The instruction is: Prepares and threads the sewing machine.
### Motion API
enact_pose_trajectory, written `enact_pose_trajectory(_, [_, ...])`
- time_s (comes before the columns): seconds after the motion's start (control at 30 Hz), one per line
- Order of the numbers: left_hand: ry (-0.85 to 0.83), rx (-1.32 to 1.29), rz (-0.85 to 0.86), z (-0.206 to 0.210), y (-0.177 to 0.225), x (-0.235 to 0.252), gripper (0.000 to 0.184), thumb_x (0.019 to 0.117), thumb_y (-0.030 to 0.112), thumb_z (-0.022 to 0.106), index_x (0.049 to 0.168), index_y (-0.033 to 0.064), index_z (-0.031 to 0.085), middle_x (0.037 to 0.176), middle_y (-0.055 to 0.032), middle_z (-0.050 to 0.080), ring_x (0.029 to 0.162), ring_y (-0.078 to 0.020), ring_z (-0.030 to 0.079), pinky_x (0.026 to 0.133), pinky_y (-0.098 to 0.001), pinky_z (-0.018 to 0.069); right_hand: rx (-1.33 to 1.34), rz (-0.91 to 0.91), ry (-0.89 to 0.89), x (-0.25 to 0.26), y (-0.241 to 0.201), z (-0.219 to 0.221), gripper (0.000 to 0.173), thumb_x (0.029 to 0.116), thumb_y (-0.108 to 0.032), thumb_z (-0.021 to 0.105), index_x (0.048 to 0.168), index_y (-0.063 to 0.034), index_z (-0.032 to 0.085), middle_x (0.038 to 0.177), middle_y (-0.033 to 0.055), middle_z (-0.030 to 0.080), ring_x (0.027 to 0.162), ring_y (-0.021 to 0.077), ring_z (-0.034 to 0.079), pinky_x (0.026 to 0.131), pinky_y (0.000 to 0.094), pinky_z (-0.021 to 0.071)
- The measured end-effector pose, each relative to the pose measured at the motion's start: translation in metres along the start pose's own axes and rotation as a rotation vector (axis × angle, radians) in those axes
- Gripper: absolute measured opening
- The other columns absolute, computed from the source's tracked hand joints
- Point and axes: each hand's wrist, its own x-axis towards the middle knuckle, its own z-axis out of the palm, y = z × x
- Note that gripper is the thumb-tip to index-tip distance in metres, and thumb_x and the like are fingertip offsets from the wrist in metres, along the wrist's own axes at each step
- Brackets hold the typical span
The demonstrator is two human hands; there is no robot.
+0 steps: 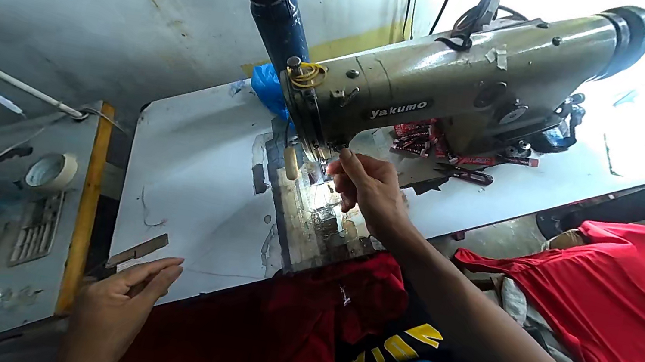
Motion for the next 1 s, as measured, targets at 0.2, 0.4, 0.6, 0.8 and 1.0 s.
enact_pose_trajectory(0.2, [-0.036, -0.041, 0.071, 0.0, -0.007, -0.004, 0.024, 0.0967, 0.039, 0.068, 0.104, 0.0195, 0.08, 0.092, 0.006, 0.073, 0.081, -0.0018, 0.067, 0.072, -0.0209, 0.0574, -0.849, -0.488, 0.382, 0.004, 0.009, 0.014, 0.023, 0.0993, -0.023, 0.065, 0.081, -0.0089, 0.066, 0.064, 0.002, 0.059, 0.051, 0.0155, 0.053, 0.046, 0.0353, 0.0438])
enact_pose_trajectory(0.4, [0.062, -0.08, 0.093, 0.003, -0.009, -0.002, 0.021, 0.0924, 0.034, 0.074, 0.096, 0.0132, 0.08, 0.09, 0.0027, 0.068, 0.075, -0.0024, 0.062, 0.066, -0.0186, 0.0534, -0.514, -0.269, 0.206, 0.003, -0.004, 0.006, 0.022, 0.1027, -0.025, 0.064, 0.095, -0.0055, 0.069, 0.069, 0.0032, 0.063, 0.052, 0.0124, 0.055, 0.049, 0.0294, 0.0481])
enact_pose_trajectory(0.6, [0.231, -0.054, 0.097, 0.005, -0.005, -0.003, 0.023, 0.0938, 0.03, 0.073, 0.095, 0.0072, 0.078, 0.089, 0.0001, 0.068, 0.075, 0.0001, 0.059, 0.066, -0.0161, 0.0495, -0.752, -0.431, 0.27, 0.004, -0.005, 0.007, 0.024, 0.1018, -0.022, 0.064, 0.084, -0.0066, 0.067, 0.064, 0.0027, 0.059, 0.05, 0.0141, 0.052, 0.046, 0.0321, 0.0447])
enact_pose_trajectory(0.8, [0.334, -0.047, 0.1, 0.007, -0.002, -0.014, 0.023, 0.0945, 0.027, 0.074, 0.093, 0.0051, 0.078, 0.083, 0.0002, 0.064, 0.072, -0.0001, 0.057, 0.064, -0.0151, 0.0466, -0.837, -0.493, 0.264, 0.005, 0.004, 0.0, 0.027, 0.0972, -0.033, 0.072, 0.092, -0.007, 0.067, 0.068, 0.0017, 0.06, 0.054, 0.0142, 0.055, 0.052, 0.0353, 0.0498])
enact_pose_trajectory(1.0, [0.36, -0.046, 0.082, 0.008, -0.005, -0.017, 0.022, 0.0944, 0.026, 0.074, 0.094, 0.0043, 0.078, 0.085, 0.0002, 0.065, 0.072, 0.0011, 0.057, 0.064, -0.0139, 0.0471, -0.563, -0.366, 0.197, 0.005, 0.008, -0.001, 0.034, 0.1058, -0.037, 0.058, 0.089, -0.0091, 0.069, 0.056, 0.0001, 0.052, 0.045, 0.0134, 0.047, 0.044, 0.0337, 0.0425])
